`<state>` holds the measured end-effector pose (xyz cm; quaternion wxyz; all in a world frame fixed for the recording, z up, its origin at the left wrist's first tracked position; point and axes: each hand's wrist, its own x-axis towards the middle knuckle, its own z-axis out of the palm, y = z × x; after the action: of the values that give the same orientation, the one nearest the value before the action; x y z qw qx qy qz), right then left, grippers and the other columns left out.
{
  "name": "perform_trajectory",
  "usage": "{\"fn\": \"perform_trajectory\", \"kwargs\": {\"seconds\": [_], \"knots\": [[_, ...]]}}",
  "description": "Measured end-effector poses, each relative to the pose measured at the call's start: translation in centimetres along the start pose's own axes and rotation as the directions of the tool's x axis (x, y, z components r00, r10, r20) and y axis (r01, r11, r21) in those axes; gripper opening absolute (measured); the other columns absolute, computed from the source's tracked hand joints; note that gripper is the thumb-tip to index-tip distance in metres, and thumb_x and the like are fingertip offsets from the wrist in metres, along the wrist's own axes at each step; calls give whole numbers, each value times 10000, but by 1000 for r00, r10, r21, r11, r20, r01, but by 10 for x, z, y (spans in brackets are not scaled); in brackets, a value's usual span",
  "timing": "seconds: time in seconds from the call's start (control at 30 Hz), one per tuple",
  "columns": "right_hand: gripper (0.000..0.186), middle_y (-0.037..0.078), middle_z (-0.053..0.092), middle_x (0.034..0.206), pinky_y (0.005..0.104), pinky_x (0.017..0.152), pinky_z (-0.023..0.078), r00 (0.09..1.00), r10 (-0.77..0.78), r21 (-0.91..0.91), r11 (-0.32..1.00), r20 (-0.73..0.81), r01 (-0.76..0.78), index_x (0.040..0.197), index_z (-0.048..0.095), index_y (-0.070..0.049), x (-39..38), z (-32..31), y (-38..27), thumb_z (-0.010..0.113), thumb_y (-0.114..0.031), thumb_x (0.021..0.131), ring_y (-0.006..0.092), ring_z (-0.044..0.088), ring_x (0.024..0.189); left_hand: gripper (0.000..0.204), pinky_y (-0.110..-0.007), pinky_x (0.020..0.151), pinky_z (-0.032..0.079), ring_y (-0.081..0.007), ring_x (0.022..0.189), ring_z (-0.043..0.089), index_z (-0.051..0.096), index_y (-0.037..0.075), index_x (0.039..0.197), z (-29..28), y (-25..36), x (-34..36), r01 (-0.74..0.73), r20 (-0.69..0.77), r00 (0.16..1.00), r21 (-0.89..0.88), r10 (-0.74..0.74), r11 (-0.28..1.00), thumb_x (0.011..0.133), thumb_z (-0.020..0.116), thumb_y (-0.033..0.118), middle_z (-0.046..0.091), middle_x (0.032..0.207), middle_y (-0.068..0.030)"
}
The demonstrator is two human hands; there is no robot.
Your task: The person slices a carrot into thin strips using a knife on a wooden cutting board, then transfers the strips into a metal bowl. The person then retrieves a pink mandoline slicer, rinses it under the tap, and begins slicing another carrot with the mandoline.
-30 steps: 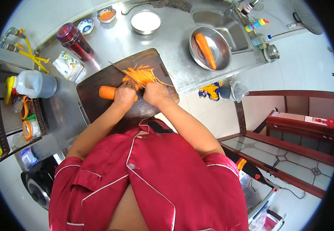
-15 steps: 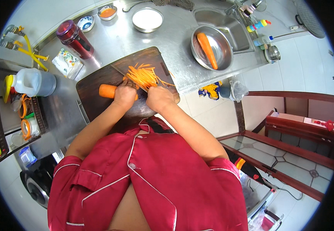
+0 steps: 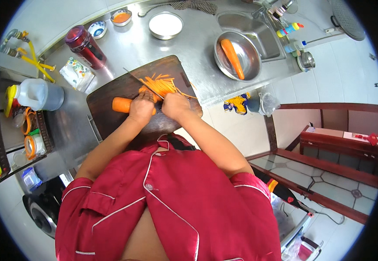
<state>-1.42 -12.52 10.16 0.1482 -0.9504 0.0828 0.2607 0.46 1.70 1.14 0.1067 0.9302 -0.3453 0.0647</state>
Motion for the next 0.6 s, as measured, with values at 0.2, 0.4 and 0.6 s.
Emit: {"fn": "perform_trajectory", "kwargs": {"seconds": [0.2,0.4,0.6], "knots": [[239,255,640,880,424,798,506,1000,18,-35,999,-11,-18,836,684,27,-25,-11,2,530,-142,769,369,639,873,339,-368,812,504,-323,978,617,629,-71,1015,10,-1,-2,-4,-44,999,23,5,1000,734,563,108,619,1065,-235],[227,241,651,893,422,797,508,998,64,-84,995,13,-63,855,694,7,-37,-17,-1,536,-116,749,352,645,887,294,-385,761,517,-327,929,631,645,-64,952,9,0,1,10,-48,999,-7,-10,1000,727,575,111,637,1005,-231],[228,229,653,923,413,807,508,996,61,-97,994,61,-55,876,694,2,-39,-23,-3,538,-107,751,343,639,918,232,-387,701,524,-339,883,635,655,-50,879,9,-3,2,-24,-103,995,-68,17,997,752,569,124,641,955,-234]]}}
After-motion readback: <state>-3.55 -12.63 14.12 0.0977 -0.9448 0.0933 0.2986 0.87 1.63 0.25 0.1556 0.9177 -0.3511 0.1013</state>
